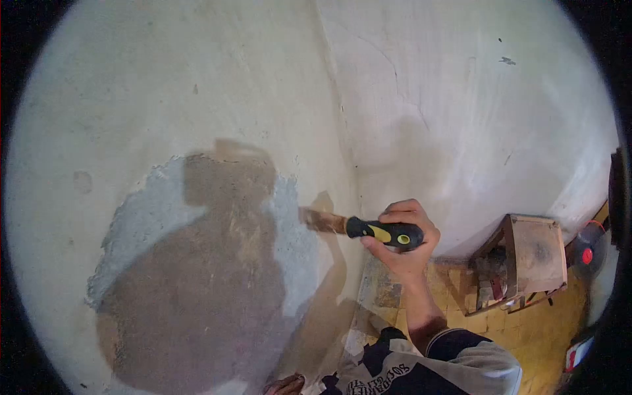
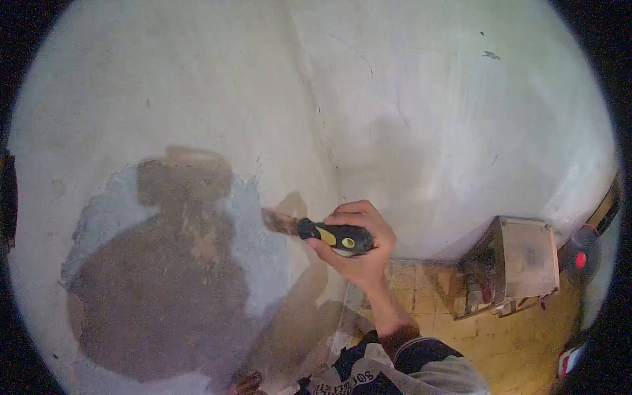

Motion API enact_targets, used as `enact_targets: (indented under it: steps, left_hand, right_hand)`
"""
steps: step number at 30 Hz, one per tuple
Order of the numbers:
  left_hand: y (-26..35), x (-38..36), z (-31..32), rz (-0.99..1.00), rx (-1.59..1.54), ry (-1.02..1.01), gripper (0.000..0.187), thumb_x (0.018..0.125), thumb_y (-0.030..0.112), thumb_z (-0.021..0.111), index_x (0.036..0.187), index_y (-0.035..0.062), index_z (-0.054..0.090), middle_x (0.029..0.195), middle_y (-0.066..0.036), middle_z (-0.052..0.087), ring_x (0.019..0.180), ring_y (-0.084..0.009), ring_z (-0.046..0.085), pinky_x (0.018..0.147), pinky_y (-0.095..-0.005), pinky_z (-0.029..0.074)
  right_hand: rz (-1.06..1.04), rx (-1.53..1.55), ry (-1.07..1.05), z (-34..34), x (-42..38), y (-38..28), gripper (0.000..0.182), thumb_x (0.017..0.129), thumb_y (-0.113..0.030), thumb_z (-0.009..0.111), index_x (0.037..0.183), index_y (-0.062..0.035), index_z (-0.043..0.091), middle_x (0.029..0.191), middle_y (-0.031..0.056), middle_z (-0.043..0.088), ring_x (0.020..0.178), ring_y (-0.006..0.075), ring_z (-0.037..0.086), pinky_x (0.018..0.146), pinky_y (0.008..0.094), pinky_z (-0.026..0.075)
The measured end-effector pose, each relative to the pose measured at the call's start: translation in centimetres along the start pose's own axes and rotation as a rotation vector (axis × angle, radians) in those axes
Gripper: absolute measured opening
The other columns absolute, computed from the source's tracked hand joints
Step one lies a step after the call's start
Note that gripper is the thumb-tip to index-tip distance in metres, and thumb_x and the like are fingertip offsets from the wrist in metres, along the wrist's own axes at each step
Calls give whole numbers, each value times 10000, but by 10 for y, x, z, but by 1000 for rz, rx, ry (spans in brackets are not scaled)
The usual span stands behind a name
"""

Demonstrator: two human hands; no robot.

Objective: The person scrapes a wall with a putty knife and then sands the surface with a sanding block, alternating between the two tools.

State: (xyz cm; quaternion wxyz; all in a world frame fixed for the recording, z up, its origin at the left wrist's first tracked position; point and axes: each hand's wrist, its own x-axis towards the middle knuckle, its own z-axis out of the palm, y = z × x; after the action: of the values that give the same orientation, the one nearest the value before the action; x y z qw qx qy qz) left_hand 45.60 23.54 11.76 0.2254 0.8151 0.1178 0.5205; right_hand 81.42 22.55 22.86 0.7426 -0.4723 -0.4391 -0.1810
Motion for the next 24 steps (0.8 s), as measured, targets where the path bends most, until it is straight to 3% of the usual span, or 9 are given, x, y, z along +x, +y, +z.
enact_targets:
  steps: [3, 6, 9, 12, 16, 19, 21, 22, 24]
  left_hand:
    - [0, 4, 13, -11, 49, 8, 182, 966, 208, 546, 966, 26, 556, 883, -190, 705, 791, -338, 710, 681, -420, 583]
    - [1, 9, 28, -26, 105, 22, 180, 966, 208, 545, 960, 28, 553, 878, -188, 705, 785, -336, 710, 674, -417, 582]
    - [2, 11, 41, -48, 159, 32, 178, 966, 208, 544, 954, 30, 551, 872, -187, 705, 778, -333, 710, 667, -413, 580]
    - [2, 16, 56, -62, 217, 48, 176, 966, 207, 543, 948, 32, 548, 866, -186, 705, 772, -331, 709, 660, -410, 579]
    - [6, 23, 73, -88, 295, 69, 174, 966, 207, 542, 941, 35, 544, 859, -184, 705, 763, -328, 709, 651, -405, 578]
    - [8, 28, 83, -101, 358, 88, 173, 967, 207, 541, 935, 37, 541, 853, -183, 705, 756, -326, 709, 644, -402, 576]
    - [8, 30, 91, -102, 407, 94, 172, 967, 207, 541, 931, 38, 539, 850, -182, 705, 752, -324, 708, 639, -399, 576]
    - [9, 34, 93, -108, 435, 98, 172, 967, 207, 540, 929, 39, 538, 848, -182, 705, 750, -324, 708, 637, -398, 575]
    - [13, 32, 101, -122, 502, 105, 171, 967, 206, 540, 925, 40, 536, 844, -181, 705, 745, -322, 708, 632, -396, 575]
  right_hand:
    - [-108, 405, -51, 4, 5, 34, 257, 684, -77, 865, 725, -17, 619, 822, 101, 623, 712, 159, 609, 604, 301, 481]
    - [61, 708, -164, 24, 3, 45, 276, 707, -88, 850, 691, -41, 579, 720, 87, 593, 677, 137, 596, 590, 295, 468]
    - [-236, 773, -465, 26, 20, 43, 198, 825, -99, 743, 718, -56, 583, 666, 70, 556, 655, 149, 582, 569, 318, 461]
    - [-401, 563, -737, 17, 34, 31, 196, 807, -179, 704, 707, -71, 573, 654, 43, 551, 645, 170, 597, 550, 351, 470]
    - [-486, 572, -698, 68, 44, 56, 230, 704, -338, 716, 711, -124, 633, 708, 56, 606, 638, 220, 617, 553, 356, 489]
    - [-580, 100, -1402, 65, 52, 41, 268, 670, -395, 686, 736, -136, 667, 712, 79, 619, 626, 234, 614, 553, 379, 489]
    - [-648, -103, -1723, 53, 59, 37, 277, 678, -384, 669, 766, -121, 673, 709, 95, 622, 634, 235, 622, 564, 399, 495]
    - [-668, -11, -1731, 37, 54, 40, 274, 689, -365, 668, 783, -108, 670, 710, 103, 625, 649, 235, 634, 576, 410, 503]
    - [-693, 357, -1411, 35, 52, 52, 259, 740, -355, 669, 795, -104, 638, 729, 97, 615, 653, 243, 624, 569, 418, 489]
